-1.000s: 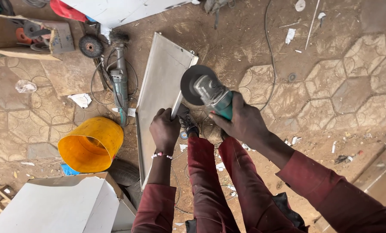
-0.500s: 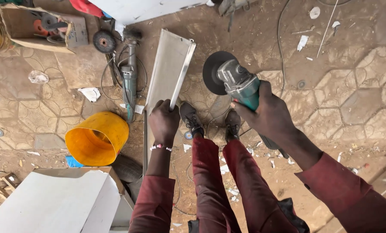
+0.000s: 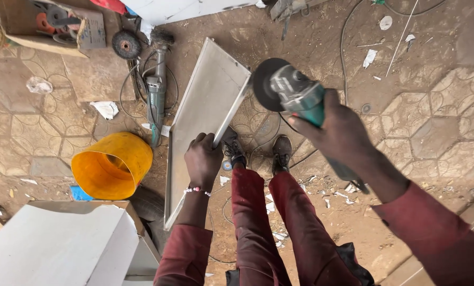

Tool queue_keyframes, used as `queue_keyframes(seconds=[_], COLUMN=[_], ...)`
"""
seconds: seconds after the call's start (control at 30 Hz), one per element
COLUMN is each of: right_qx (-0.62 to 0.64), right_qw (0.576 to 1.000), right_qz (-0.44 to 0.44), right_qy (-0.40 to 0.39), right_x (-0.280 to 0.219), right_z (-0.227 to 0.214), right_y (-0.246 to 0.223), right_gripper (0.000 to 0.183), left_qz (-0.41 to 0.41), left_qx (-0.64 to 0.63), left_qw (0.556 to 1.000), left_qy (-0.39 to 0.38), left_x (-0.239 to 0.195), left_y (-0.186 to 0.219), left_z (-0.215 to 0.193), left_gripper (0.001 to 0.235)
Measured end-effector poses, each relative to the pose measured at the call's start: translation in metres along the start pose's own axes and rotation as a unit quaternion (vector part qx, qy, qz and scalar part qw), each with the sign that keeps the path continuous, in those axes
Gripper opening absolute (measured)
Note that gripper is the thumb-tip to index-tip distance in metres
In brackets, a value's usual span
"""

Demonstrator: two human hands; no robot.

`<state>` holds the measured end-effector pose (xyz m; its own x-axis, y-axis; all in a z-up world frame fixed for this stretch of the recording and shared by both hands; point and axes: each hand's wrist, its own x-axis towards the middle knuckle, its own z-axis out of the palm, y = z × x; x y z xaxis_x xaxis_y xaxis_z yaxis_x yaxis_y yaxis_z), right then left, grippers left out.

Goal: Using an angle grinder to trim and smooth the edges of a metal frame on a fabrication floor.

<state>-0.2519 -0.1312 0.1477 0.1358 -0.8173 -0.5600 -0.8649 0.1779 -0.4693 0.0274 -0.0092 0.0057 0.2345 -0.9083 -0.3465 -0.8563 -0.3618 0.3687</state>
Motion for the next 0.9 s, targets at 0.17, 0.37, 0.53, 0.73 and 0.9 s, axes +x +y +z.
queue_keyframes(seconds=[0.17,0.37,0.53,0.73,0.9], right_qx=[-0.079,-0.209,-0.266,-0.327,-0.352], right_qw=[0.994,0.968,0.939,0.903,0.887], right_qz=[0.018,-0.076,-0.089,-0.154,-0.205], right_qy=[-0.069,-0.113,-0.201,-0.231,-0.217], right_x=[0.009,0.052,0.062,0.064,0.069], right_z=[-0.047,-0.067,-0.053,-0.026,-0.012], right_y=[0.008,0.021,0.011,0.020,0.032], right_gripper=[0.066,0.068,0.071,0.068,0.071], left_qz=[0.043,0.099,0.127,0.130,0.144], left_qx=[0.007,0.007,0.012,0.019,0.021], left_qw=[0.997,0.991,0.989,0.990,0.989], left_qy=[-0.059,-0.092,-0.071,-0.051,-0.024], left_x=[-0.016,-0.054,-0.073,-0.078,-0.081], left_y=[-0.002,-0.015,-0.019,-0.016,-0.016], left_z=[0.012,0.040,0.058,0.068,0.071], left_gripper=[0.003,0.009,0.012,0.015,0.018])
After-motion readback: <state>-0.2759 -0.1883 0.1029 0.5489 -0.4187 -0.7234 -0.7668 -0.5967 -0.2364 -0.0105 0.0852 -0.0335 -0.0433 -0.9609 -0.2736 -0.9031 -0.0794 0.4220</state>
